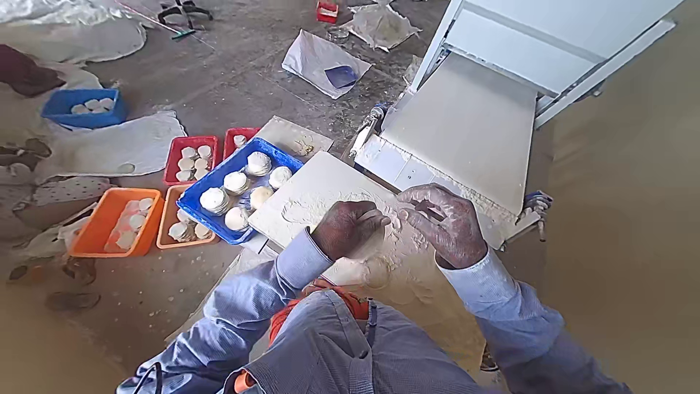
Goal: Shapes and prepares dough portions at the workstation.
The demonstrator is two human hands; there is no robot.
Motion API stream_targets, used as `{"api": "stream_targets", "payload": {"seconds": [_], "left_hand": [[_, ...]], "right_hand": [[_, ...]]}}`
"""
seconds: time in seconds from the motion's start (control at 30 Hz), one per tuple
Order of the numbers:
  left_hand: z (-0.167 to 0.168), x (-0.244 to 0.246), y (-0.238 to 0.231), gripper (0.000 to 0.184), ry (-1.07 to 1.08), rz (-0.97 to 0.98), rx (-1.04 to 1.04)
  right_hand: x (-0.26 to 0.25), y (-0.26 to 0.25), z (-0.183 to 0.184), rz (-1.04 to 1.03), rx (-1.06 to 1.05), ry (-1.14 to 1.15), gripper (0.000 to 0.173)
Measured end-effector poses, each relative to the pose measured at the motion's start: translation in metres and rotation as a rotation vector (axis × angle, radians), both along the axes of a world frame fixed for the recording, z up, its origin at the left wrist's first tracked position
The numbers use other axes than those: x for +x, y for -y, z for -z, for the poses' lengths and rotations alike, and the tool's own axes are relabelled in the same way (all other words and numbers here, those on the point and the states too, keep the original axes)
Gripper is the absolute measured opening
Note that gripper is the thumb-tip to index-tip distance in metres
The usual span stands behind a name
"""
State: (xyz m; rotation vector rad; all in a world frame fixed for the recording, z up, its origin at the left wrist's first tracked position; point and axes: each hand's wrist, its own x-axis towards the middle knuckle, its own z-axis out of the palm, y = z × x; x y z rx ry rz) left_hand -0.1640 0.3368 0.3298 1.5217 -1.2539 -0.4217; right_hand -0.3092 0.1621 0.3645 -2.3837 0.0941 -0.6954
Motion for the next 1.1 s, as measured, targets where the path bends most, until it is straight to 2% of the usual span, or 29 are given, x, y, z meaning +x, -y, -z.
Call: {"api": "stream_targets", "payload": {"seconds": [0.07,0.13,0.23,0.27,0.33,0.4,0.43,0.5,0.53,0.6,0.63,0.7,0.77,0.8,0.87,0.9,0.93,0.97,1.0,1.07,1.1], "left_hand": [[-0.008,0.019,0.001,0.033,0.38,0.043,0.055],[-0.02,0.029,0.0,0.033,0.502,0.076,0.08],[-0.039,0.028,-0.004,0.024,0.455,0.085,0.028],[-0.042,0.026,-0.005,0.02,0.402,0.095,0.006],[-0.043,0.023,-0.007,0.016,0.271,0.091,-0.015],[-0.041,0.022,-0.009,0.015,0.188,0.017,0.018],[-0.04,0.022,-0.011,0.014,0.152,-0.042,0.044],[-0.032,0.023,-0.016,0.012,0.061,-0.173,0.089],[-0.024,0.026,-0.019,0.012,0.019,-0.232,0.092],[-0.005,0.032,-0.027,0.013,-0.053,-0.343,0.105],[0.004,0.033,-0.032,0.014,-0.102,-0.409,0.145],[0.017,0.029,-0.041,0.021,-0.225,-0.557,0.31],[0.028,0.021,-0.049,0.038,-0.524,-0.586,0.436],[0.034,0.015,-0.051,0.053,-0.795,-0.531,0.43],[0.049,0.01,-0.055,0.089,-1.337,-0.269,0.289],[0.055,0.008,-0.055,0.105,-1.512,-0.149,0.179],[0.057,0.006,-0.054,0.113,-1.623,-0.104,0.071],[0.054,0.005,-0.052,0.111,-1.696,-0.141,-0.026],[0.048,0.004,-0.05,0.097,-1.756,-0.235,-0.108],[0.045,0.002,-0.047,0.052,-1.753,-0.412,-0.22],[0.048,0.0,-0.048,0.035,-1.713,-0.458,-0.244]], "right_hand": [[0.0,0.005,0.006,0.028,0.034,0.032,0.023],[0.007,0.003,0.013,-0.005,0.155,0.087,0.026],[0.024,-0.012,0.024,-0.117,0.545,0.075,0.035],[0.028,-0.02,0.027,-0.156,0.699,0.037,0.042],[0.037,-0.034,0.04,-0.261,1.048,-0.039,0.07],[0.043,-0.046,0.054,-0.394,1.369,-0.083,0.08],[0.044,-0.051,0.059,-0.435,1.467,-0.091,0.069],[0.045,-0.06,0.062,-0.39,1.553,-0.117,0.022],[0.046,-0.062,0.061,-0.322,1.557,-0.136,0.009],[0.05,-0.059,0.057,-0.204,1.45,-0.181,0.01],[0.052,-0.055,0.053,-0.147,1.32,-0.213,0.009],[0.059,-0.044,0.047,-0.056,0.905,-0.287,0.009],[0.069,-0.036,0.038,-0.024,0.446,-0.363,0.017],[0.074,-0.038,0.032,-0.037,0.25,-0.381,0.019],[0.079,-0.048,0.027,-0.111,-0.062,-0.328,0.017],[0.079,-0.054,0.03,-0.165,-0.195,-0.244,0.015],[0.078,-0.058,0.037,-0.223,-0.311,-0.133,0.014],[0.076,-0.06,0.046,-0.273,-0.399,-0.02,0.014],[0.072,-0.06,0.056,-0.308,-0.451,0.068,0.015],[0.062,-0.055,0.076,-0.343,-0.448,0.179,0.019],[0.056,-0.052,0.084,-0.331,-0.418,0.213,0.021]]}}
